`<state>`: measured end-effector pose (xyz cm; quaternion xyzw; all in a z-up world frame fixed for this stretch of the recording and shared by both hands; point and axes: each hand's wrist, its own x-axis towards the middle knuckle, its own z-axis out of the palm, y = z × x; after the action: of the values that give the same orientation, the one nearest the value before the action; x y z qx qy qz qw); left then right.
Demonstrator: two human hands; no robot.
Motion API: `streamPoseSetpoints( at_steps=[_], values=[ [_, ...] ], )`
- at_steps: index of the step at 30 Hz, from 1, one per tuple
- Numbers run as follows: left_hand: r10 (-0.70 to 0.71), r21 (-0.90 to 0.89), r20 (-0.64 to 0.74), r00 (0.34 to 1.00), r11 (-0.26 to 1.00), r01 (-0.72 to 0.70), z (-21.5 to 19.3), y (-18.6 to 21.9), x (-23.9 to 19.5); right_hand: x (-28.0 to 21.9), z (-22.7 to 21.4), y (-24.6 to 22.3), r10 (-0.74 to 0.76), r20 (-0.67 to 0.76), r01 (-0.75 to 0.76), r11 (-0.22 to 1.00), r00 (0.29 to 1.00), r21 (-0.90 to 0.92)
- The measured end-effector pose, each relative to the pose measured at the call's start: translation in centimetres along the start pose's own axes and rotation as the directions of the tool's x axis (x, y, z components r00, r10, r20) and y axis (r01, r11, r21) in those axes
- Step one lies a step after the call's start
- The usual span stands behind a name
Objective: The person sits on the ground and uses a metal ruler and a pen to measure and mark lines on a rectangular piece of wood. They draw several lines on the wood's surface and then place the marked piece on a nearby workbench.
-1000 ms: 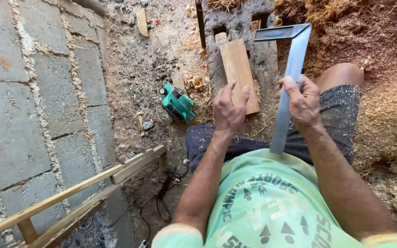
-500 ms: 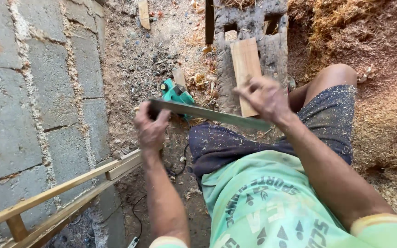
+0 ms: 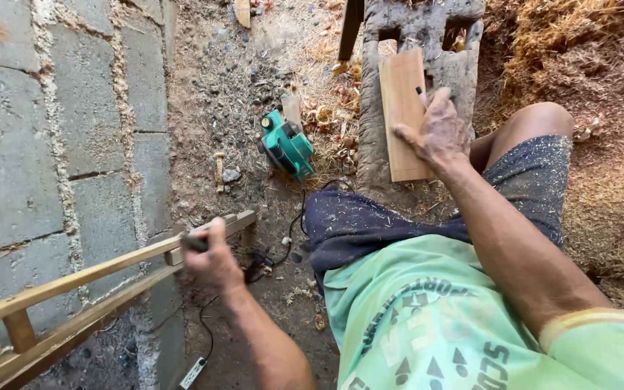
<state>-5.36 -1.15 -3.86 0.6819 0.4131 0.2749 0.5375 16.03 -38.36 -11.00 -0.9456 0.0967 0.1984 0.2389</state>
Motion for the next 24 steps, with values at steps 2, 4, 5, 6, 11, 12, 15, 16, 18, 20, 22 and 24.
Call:
streamPoseSetpoints(
  at_steps=[2,4,5,6,11,12,15,16,18,20,22,24],
  values=[
    [0.163,0.208,0.121,0.979,0.961,-0.185,2.0,-1.8,-0.5,-0.1,-0.8,-0.7,-0.028,0.026,0.024,0.991,0.999,0.128],
    [0.104,0.170,0.189,0.976,0.976,-0.137,4.7,-1.8,-1.8,0.2,0.7,0.0,-0.064,0.008,0.062,0.991,0.998,0.117],
    [0.048,0.135,0.259,0.965,0.987,-0.085,6.2,-1.7,-2.4,0.5,1.4,0.4,-0.100,-0.010,0.101,0.990,0.995,0.103],
    [0.050,0.131,0.260,0.964,0.988,-0.087,7.6,-1.0,-3.1,0.0,1.0,0.1,-0.101,-0.014,0.102,0.989,0.995,0.103],
    [0.084,0.178,0.726,0.683,0.936,-0.304,13.9,3.7,-7.9,-1.6,2.4,3.2,-0.090,-0.387,0.203,0.944,0.917,0.261],
    [0.080,0.176,0.733,0.675,0.937,-0.302,14.7,3.8,-8.8,-2.3,2.1,2.9,-0.080,-0.389,0.193,0.946,0.918,0.259],
    [0.381,0.115,0.805,0.455,0.652,-0.750,17.2,3.4,-11.1,-3.8,1.2,1.9,-0.088,-0.368,0.223,0.913,0.926,0.343],
    [0.360,0.115,0.844,0.398,0.603,-0.790,17.9,2.8,-11.6,-4.0,1.1,1.7,-0.054,-0.346,0.213,0.873,0.937,0.439],
    [0.330,0.111,0.882,0.337,0.550,-0.828,18.7,2.0,-12.6,-3.8,2.2,2.3,-0.019,-0.317,0.195,0.823,0.948,0.534],
    [0.366,0.094,0.870,0.329,0.533,-0.841,19.3,1.5,-13.6,-2.8,4.6,4.1,0.028,-0.328,0.163,0.827,0.944,0.538],
    [0.395,0.081,0.860,0.323,0.518,-0.851,19.6,1.7,-14.4,-2.9,4.0,3.4,0.076,-0.250,0.122,0.716,0.965,0.687],
    [0.421,0.067,0.852,0.313,0.504,-0.861,19.7,1.7,-15.0,-2.8,3.8,3.8,0.115,-0.163,0.066,0.580,0.980,0.812]
  ],
)
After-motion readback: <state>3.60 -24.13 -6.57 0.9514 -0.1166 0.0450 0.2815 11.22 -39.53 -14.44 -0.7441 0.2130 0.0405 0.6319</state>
